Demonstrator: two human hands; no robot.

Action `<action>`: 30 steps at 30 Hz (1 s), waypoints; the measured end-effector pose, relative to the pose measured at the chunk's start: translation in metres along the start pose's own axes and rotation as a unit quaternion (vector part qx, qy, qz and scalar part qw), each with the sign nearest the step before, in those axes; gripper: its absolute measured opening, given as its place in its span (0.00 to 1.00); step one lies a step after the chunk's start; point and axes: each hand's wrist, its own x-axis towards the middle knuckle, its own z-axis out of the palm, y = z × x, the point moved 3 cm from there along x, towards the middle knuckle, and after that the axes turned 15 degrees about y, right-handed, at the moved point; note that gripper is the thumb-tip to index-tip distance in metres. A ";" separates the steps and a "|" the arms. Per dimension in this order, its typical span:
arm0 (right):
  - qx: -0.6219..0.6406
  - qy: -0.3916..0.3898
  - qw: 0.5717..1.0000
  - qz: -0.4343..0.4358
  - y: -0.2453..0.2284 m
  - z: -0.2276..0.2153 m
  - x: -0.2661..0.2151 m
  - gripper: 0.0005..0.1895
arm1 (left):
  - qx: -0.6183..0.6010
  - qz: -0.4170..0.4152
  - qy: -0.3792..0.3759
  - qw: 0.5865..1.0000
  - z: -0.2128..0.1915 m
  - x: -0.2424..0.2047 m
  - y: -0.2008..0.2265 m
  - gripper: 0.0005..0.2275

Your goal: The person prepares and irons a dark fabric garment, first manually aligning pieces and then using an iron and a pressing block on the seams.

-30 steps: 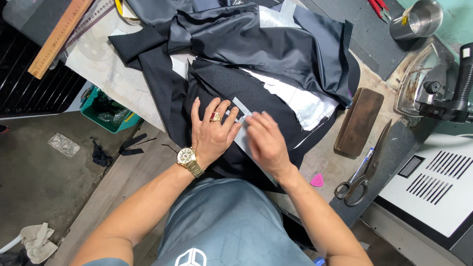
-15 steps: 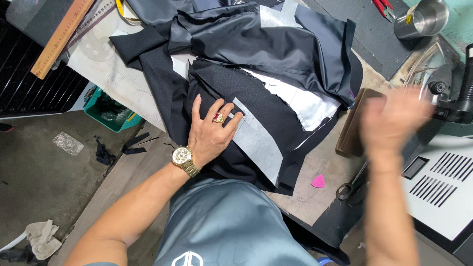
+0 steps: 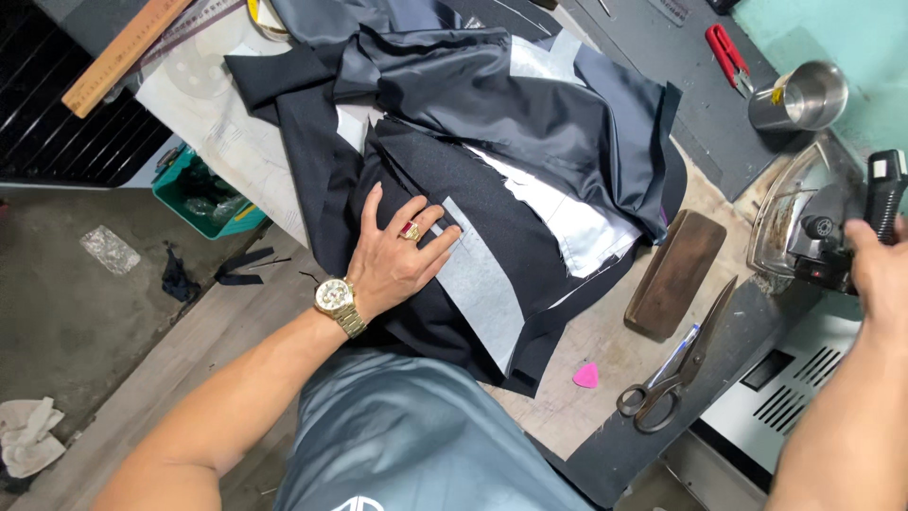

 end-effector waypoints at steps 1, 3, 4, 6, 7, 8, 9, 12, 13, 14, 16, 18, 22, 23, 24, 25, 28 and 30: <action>0.043 -0.007 0.994 0.096 0.018 0.012 0.012 0.23 | 0.001 0.014 0.001 1.000 -0.002 0.000 0.000 0.10; 0.087 -0.010 0.978 0.192 0.051 0.022 0.025 0.32 | 0.001 0.032 0.005 0.999 -0.007 0.000 0.001 0.10; 0.087 -0.033 0.969 0.228 0.068 0.022 0.026 0.38 | 0.004 0.034 -0.004 0.999 -0.008 -0.001 0.001 0.12; 0.088 -0.044 0.960 0.261 0.098 0.003 0.033 0.43 | 0.005 0.040 -0.002 0.999 -0.005 0.003 -0.004 0.14; 0.080 -0.070 0.940 0.323 0.118 -0.014 0.022 0.22 | -0.003 0.029 0.002 1.000 -0.004 -0.001 -0.004 0.14; 0.073 -0.096 0.916 0.383 0.137 -0.030 0.011 0.10 | -0.011 0.019 0.006 1.000 -0.002 -0.006 -0.005 0.14; 0.068 -0.091 0.915 0.388 0.110 -0.053 -0.014 0.10 | -0.020 0.020 0.006 1.000 -0.001 -0.008 -0.006 0.14; 0.193 -0.168 0.916 0.308 -0.010 -0.099 -0.072 0.18 | -0.039 0.017 0.009 0.999 0.001 -0.009 -0.010 0.15; 0.255 -0.124 0.893 0.351 -0.073 -0.108 -0.089 0.22 | -0.038 0.011 0.011 0.999 0.001 -0.010 -0.012 0.15; 0.316 -0.077 0.861 0.390 -0.143 -0.123 -0.111 0.26 | -0.037 0.004 0.013 0.999 0.001 -0.011 -0.013 0.15; 0.251 -0.057 0.896 0.361 -0.246 -0.121 -0.134 0.25 | -0.038 0.005 0.010 0.999 0.001 -0.012 -0.013 0.16; 0.182 -0.036 0.924 0.334 -0.339 -0.112 -0.152 0.24 | -0.040 0.006 0.006 0.999 0.001 -0.009 -0.015 0.17; 0.023 -0.178 0.976 0.121 -0.446 -0.063 -0.184 0.09 | -0.043 0.011 0.000 0.999 -0.002 -0.005 -0.016 0.17; -0.022 -0.225 0.974 0.016 -0.460 -0.047 -0.192 0.11 | -0.049 0.009 -0.015 0.999 -0.002 -0.005 -0.017 0.18; -0.021 -0.224 0.974 0.020 -0.474 -0.039 -0.194 0.11 | -0.050 0.013 -0.017 0.999 0.003 -0.008 -0.020 0.18; -0.038 -0.261 0.965 -0.013 -0.490 -0.029 -0.199 0.17 | -0.077 0.020 -0.019 0.997 0.007 -0.011 -0.022 0.17; -0.063 -0.307 0.947 -0.068 -0.510 -0.006 -0.209 0.24 | -0.113 0.028 -0.028 0.993 0.008 -0.013 -0.026 0.18; -0.073 -0.317 0.941 -0.092 -0.516 0.001 -0.214 0.24 | -0.123 0.029 -0.031 0.992 0.008 -0.013 -0.029 0.18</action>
